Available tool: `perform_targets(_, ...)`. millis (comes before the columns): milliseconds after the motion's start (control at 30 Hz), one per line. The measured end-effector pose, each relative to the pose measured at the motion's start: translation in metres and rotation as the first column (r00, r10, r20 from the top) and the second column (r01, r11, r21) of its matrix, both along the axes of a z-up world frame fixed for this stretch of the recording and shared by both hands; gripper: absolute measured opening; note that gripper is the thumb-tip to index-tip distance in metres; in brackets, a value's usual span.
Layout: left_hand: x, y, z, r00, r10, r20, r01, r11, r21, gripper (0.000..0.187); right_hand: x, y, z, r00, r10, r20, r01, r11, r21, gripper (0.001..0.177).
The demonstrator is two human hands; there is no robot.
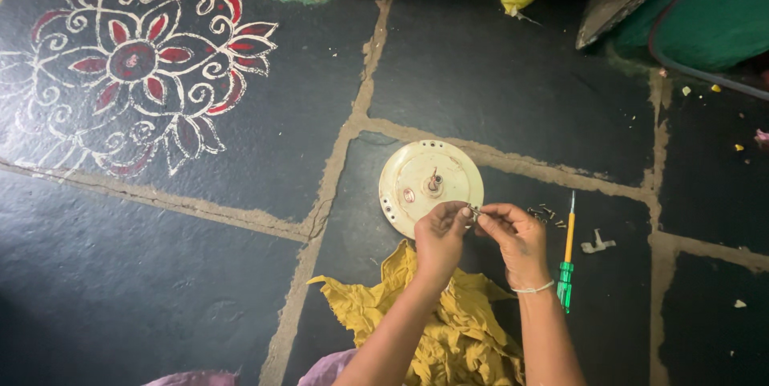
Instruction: The person assembles a circular electrical device on the floor. They place a pink ring around the central component, position a beige cover over it, and then insert and tighten multiple screws around the perimeter using a screwdriver.
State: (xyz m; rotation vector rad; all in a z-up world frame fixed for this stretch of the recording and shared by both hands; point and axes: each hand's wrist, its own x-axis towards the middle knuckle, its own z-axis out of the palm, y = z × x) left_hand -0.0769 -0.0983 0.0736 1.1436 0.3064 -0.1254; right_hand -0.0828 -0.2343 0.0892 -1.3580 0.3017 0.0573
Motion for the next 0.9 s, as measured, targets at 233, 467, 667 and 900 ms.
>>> perform_targets(233, -0.005, 0.003, 0.01, 0.998, -0.035, 0.046, 0.033, 0.998, 0.048, 0.017, -0.002, 0.005, 0.004, 1.0, 0.01, 0.004, -0.01, 0.998, 0.059, 0.016)
perform_targets(467, 0.0, 0.004, 0.001, 0.999, 0.024, -0.031, -0.023, 0.999, 0.03, 0.016, 0.0, 0.002, 0.0, 1.0, 0.005, -0.004, -0.005, 0.999, 0.052, 0.017)
perform_targets(667, 0.002, 0.004, -0.003, 0.999, 0.024, -0.028, -0.025, 0.999, -0.033, 0.016, 0.002, 0.003, 0.0, 1.0, 0.017, -0.004, -0.016, 0.999, 0.035, 0.018)
perform_targets(900, 0.002, 0.006, 0.01, 1.0, 0.014, 0.018, -0.015, 0.996, 0.091, 0.016, 0.005, 0.008, 0.009, 0.998, 0.071, 0.005, -0.071, 0.997, 0.013, 0.027)
